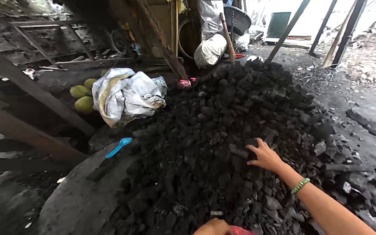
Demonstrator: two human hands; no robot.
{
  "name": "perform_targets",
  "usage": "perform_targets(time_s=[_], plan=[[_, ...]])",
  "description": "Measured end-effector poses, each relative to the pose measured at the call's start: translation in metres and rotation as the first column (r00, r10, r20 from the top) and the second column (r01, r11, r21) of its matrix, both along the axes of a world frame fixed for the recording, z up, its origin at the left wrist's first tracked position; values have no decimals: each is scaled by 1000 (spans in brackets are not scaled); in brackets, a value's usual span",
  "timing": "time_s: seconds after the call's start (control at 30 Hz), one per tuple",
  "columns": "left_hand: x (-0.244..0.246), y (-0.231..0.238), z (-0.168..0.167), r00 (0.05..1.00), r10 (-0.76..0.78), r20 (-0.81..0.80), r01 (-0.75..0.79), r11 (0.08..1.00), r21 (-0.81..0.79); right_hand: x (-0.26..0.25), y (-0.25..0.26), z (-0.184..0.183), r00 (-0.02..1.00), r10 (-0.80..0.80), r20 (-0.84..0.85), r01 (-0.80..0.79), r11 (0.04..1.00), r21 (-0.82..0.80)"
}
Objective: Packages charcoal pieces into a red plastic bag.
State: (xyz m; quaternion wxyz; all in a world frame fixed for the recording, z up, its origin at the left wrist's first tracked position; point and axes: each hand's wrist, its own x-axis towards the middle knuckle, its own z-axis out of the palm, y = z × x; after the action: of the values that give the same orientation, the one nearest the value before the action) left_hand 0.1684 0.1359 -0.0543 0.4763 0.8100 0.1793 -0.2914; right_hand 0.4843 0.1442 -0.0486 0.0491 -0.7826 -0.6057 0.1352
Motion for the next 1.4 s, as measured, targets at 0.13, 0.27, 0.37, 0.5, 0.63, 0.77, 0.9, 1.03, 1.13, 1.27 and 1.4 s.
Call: perform_targets(time_s=[0.13, 0.27, 0.37, 0.5, 0.63, 0.77, 0.9, 1.03, 1.13, 1.27, 1.4], plan=[[-2, 3, 0, 999, -8, -47, 8, 1000, -7, 10, -37, -12, 960, -61, -272, 102, 985, 139], [-2, 2, 1, 1000, 10, -29, -11, 1000, -21, 15, -58, 1, 745, -103, -660, 492, 752, 438], [1, 3, 2, 998, 29, -53, -30, 999, -35, 26, -41, 18, 640, -174, -749, 651, 641, 407], [1, 6, 1, 995, 46, -91, -49, 998, -28, 43, -5, 14, 875, -256, -412, 438, 781, 445], [1, 4, 8, 988, 71, -138, -75, 997, -22, 32, 4, 17, 917, -326, -232, 377, 896, 233], [3, 5, 5, 984, 61, -169, -62, 998, -5, 27, 1, 4, 936, -306, -177, 344, 903, 257], [2, 6, 3, 988, 70, -140, -68, 998, 16, 2, -60, -35, 950, -236, -204, 311, 746, 589], [2, 6, 3, 987, 63, -145, -61, 998, 16, -24, -165, -88, 692, -524, -497, 713, 388, 584], [5, 4, 0, 983, 35, -181, -31, 999, 26, -12, -223, -111, 128, -749, -650, 965, -58, 256], [12, 2, 1, 982, 45, -184, -38, 999, 37, 41, -259, -122, -75, -694, -716, 981, -178, 70], [20, -1, 7, 983, 53, -177, -47, 998, 37, 86, -262, -99, 158, -762, -628, 987, 115, 109]])
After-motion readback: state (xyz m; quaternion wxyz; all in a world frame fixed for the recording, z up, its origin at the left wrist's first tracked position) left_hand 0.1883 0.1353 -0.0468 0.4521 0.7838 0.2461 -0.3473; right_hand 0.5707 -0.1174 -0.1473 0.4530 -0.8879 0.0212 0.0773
